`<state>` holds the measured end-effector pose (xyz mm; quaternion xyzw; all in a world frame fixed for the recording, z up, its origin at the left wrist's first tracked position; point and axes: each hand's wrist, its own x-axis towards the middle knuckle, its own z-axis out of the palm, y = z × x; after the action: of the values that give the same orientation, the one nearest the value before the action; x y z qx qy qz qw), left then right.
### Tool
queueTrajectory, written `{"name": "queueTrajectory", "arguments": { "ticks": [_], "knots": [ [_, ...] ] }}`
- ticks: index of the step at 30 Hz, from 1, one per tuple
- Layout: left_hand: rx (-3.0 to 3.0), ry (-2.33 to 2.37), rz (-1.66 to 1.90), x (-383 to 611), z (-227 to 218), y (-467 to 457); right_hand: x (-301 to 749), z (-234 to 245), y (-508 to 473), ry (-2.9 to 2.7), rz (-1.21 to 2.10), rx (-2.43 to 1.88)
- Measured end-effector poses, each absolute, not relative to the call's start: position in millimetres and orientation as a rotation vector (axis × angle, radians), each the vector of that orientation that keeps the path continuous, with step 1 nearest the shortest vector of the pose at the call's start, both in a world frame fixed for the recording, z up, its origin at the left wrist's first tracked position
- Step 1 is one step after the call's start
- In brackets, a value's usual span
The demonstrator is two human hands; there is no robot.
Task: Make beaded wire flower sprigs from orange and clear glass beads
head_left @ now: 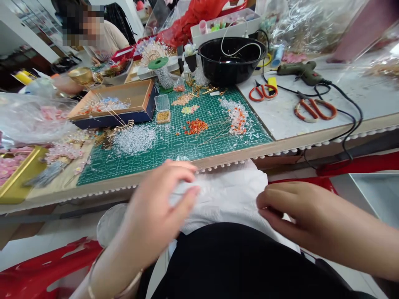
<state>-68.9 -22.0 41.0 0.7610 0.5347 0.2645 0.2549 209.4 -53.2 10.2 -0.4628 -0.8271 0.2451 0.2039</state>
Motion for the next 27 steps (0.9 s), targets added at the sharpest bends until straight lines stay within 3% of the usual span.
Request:
{"name": "queueTrajectory", "arguments": {
  "ticks": [4, 6, 12, 21, 27],
  "knots": [
    [1.847, 0.990, 0.191, -28.1, 41.4, -22.7, 191.4, 12.3, -54.2, -2.497, 0.653, -1.202],
    [1.627, 0.951, 0.119, -17.9, 32.4, -20.0, 191.8, 12.4, -54.8, -2.495, 0.609, -1.199],
    [1.365, 0.855, 0.181, -14.4, 9.4, -24.0, 201.7, 9.3, -56.6, -2.470, 0.737, -1.169],
    [1.143, 0.870, 0.273, -22.2, 9.8, -21.5, 209.9, 12.5, -43.1, -2.283, 0.782, -1.267],
    [0.586, 0.761, 0.699, -17.1, 3.5, -7.3, 197.3, -10.5, -34.8, -1.752, 1.419, -1.406]
  ]
}}
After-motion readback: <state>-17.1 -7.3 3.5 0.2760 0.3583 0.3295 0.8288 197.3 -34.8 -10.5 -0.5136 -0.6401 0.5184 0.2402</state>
